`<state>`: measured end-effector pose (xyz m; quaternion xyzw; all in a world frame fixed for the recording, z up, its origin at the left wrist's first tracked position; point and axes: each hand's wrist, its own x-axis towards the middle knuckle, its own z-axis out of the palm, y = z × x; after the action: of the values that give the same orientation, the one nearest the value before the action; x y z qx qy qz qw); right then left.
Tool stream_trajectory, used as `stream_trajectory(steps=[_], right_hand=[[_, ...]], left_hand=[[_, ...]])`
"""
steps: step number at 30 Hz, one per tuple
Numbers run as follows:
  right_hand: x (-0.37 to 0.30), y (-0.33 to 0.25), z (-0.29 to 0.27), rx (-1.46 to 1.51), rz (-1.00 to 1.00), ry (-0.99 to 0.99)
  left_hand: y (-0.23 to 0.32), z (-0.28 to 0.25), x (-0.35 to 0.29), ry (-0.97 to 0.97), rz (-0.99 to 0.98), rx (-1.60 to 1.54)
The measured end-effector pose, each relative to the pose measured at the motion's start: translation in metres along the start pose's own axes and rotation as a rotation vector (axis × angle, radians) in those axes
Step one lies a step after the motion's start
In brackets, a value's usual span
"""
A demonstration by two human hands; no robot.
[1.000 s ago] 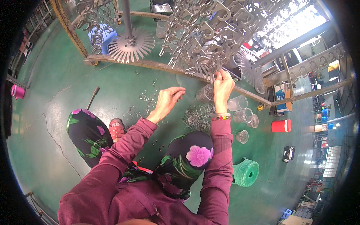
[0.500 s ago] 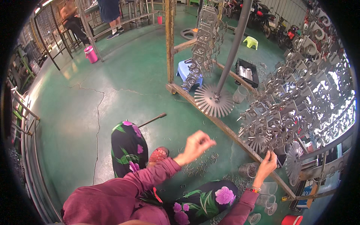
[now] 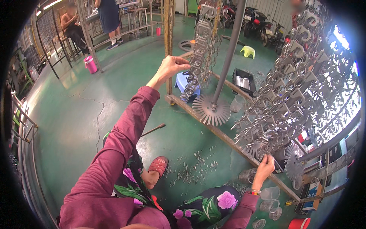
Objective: The person sits on the floor and repeatedly picks up small metal hooks and wire pieces, then attaches them to a vertical metal rack. The person handles the hooks one at a time and secures them onto the rack structure.
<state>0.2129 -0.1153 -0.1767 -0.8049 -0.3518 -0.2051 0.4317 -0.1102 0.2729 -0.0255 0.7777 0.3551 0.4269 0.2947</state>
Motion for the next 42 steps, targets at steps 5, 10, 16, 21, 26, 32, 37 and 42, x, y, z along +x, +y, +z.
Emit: stream_trajectory(steps=[5,10,16,21,26,32,37,42], right_hand=[[-0.003,-0.016,0.001,-0.039,0.012,-0.018],[-0.001,-0.013,-0.004,0.027,0.005,0.027],[-0.006,-0.016,-0.005,-0.016,-0.021,0.006],[-0.006,-0.013,-0.002,0.003,-0.024,0.033],[-0.009,-0.013,0.000,0.012,0.026,0.030],[-0.013,0.007,0.002,0.096,0.142,-0.026],[-0.018,0.005,0.001,0.187,0.238,-0.022],[-0.023,0.010,-0.009,0.190,0.210,-0.018]], left_hand=[[-0.004,0.004,0.015,-0.048,-0.027,0.019],[-0.004,0.011,0.010,-0.018,-0.019,-0.061],[-0.008,-0.002,-0.007,-0.040,-0.135,-0.251],[-0.016,-0.008,-0.013,0.005,-0.118,-0.471],[-0.025,-0.014,-0.025,0.068,-0.209,-0.604],[-0.035,-0.013,-0.036,0.025,-0.352,-1.038],[-0.042,-0.014,-0.030,-0.094,-0.406,-1.267],[-0.038,-0.015,-0.023,-0.081,-0.429,-1.230]])
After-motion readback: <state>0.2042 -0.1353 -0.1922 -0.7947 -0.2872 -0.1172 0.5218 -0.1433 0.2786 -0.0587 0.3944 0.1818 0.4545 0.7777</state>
